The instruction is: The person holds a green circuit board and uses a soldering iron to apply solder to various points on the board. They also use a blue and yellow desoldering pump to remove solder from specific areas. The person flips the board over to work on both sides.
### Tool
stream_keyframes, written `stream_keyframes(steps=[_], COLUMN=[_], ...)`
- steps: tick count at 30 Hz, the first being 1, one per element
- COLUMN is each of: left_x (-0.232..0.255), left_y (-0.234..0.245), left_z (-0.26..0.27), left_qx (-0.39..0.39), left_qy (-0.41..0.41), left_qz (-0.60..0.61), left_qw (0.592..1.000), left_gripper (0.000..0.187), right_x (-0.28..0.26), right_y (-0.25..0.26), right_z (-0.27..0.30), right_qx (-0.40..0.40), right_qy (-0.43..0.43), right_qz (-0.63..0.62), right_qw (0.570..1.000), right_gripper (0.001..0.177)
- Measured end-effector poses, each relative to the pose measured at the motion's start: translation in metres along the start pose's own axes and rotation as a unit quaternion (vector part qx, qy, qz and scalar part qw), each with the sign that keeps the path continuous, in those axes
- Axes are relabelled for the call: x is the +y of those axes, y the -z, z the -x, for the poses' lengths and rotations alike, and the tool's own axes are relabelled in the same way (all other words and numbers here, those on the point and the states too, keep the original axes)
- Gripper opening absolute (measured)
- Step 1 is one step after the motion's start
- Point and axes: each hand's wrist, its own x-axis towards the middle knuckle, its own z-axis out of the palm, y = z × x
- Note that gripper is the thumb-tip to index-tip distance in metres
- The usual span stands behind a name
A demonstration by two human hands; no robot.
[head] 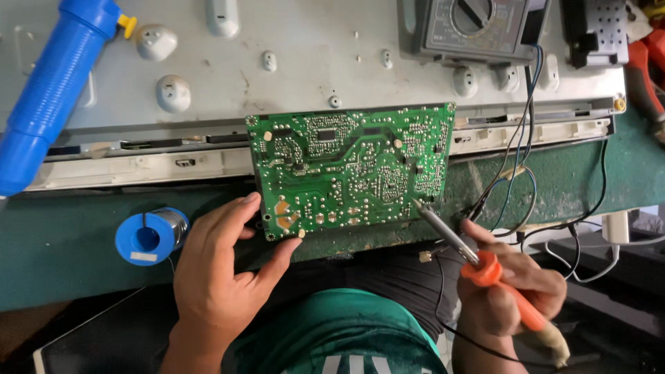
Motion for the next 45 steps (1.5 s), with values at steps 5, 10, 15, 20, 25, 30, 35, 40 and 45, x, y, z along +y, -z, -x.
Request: stream_keyframes(steps=[5,10,15,20,25,30,35,40,45], left_x=[-0.002,-0.003,0.000,0.002,0.012,0.006,0.007,0.001,0.039], left_y=[-0.001,-0.002,-0.001,0.003,0.012,0.013,0.018,0.008,0.017], left_z=[0.002,0.003,0.000,0.001,-0.013,-0.010,-0.001,0.027,0.054], left_qx=[0.004,0.011,0.014,-0.009,-0.021,-0.058,-0.025,0.028,-0.057], left_qy=[-0.007,-0.016,-0.028,0.030,0.063,0.067,0.035,-0.046,0.260], left_qz=[-0.010,-0.014,-0.011,-0.011,0.047,0.052,0.129,0.129,0.276], left_qw=[1.000,1.000,0.999,0.999,0.997,0.995,0.991,0.990,0.924], left_gripper=[0.068,0.068,0.065,0.074,0.068,0.062,0.062,0.047,0.040], right_x=[0.002,0.002,0.003,0.014,0.001,-0.005,-0.018,-0.040,-0.051], right_y=[-0.028,-0.036,-0.031,-0.025,-0.049,-0.077,-0.078,-0.073,-0.069], right_z=[-0.011,-0.007,-0.002,0.002,-0.047,-0.099,-0.096,-0.083,-0.070], right_qx=[-0.025,-0.011,0.011,0.059,0.071,0.030,0.069,0.160,0.125], right_qy=[-0.004,-0.024,-0.046,-0.037,-0.057,-0.100,-0.151,-0.179,-0.145], right_qz=[-0.099,-0.086,-0.096,-0.059,-0.080,-0.199,-0.239,-0.268,-0.307], right_qw=[0.995,0.996,0.994,0.996,0.993,0.974,0.957,0.933,0.932], right_gripper=[0.019,0.021,0.028,0.036,0.010,0.007,0.031,0.042,0.023])
